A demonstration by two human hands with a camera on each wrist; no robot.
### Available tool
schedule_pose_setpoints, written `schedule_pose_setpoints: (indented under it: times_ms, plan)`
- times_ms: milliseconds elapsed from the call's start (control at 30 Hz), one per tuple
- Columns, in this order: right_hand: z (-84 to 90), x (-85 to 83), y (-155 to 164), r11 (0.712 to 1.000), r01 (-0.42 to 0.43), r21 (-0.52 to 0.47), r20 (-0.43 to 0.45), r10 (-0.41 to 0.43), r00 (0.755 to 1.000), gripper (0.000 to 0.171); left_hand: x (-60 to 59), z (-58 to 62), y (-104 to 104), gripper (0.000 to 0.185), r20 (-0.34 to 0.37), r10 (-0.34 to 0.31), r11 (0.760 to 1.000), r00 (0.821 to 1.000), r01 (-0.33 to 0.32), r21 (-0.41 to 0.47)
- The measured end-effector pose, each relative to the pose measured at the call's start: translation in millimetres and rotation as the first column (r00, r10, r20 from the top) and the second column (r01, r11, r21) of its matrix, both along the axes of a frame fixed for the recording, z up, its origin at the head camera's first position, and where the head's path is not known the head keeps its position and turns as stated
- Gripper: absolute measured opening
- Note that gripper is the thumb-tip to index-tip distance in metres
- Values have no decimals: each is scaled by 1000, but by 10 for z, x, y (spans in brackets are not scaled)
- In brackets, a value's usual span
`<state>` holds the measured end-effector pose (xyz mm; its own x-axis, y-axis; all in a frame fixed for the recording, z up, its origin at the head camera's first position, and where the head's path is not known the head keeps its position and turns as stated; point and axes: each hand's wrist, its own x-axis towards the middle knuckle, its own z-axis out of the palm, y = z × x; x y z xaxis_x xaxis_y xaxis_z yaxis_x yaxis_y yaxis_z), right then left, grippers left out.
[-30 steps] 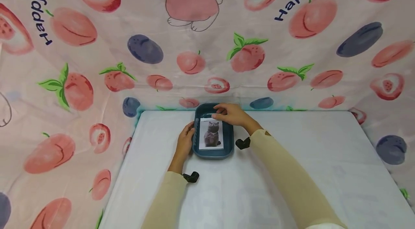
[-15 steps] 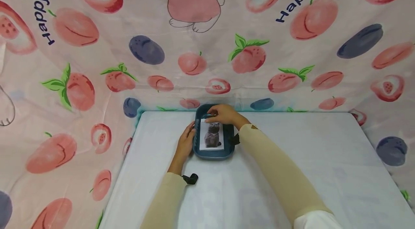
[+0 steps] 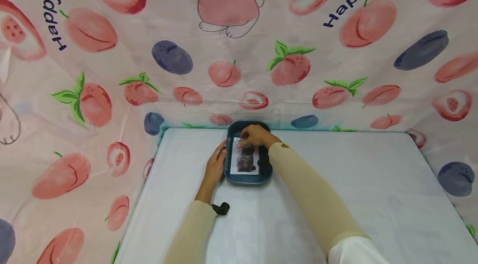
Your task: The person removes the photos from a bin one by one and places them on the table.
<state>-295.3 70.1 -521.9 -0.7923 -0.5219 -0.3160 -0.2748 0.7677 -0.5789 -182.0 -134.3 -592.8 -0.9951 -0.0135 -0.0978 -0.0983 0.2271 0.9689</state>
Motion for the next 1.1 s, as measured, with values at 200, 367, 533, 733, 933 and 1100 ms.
schedule_pose_setpoints:
  times_ms: [200, 367, 533, 733, 933, 1100]
  plan:
    - [-2, -1, -30, 1000, 21, 19, 2, -21, 1000, 55, 5, -21, 10, 46, -5, 7, 1000, 1000, -7, -6]
    - [14, 4, -33, 999, 31, 43, 30, -32, 999, 44, -3, -38, 3, 44, 1, 11, 1000, 1000, -11, 3]
    - [-2, 19, -41, 998, 12, 63, 45, -14, 999, 28, 7, -40, -20, 44, -3, 1, 1000, 1000, -1, 8]
    - [-62, 43, -37, 999, 9, 47, 107, -14, 994, 14, 20, -25, -28, 43, 11, -3, 1000, 1000, 3, 7]
    - [-98, 34, -13, 999, 42, 34, 129, -46, 991, 9, 15, -30, -25, 44, 25, -6, 1000, 1000, 5, 2]
    - [-88, 33, 7, 998, 52, 28, 124, -55, 991, 8, 10, -35, -18, 44, 36, -7, 1000, 999, 7, -3]
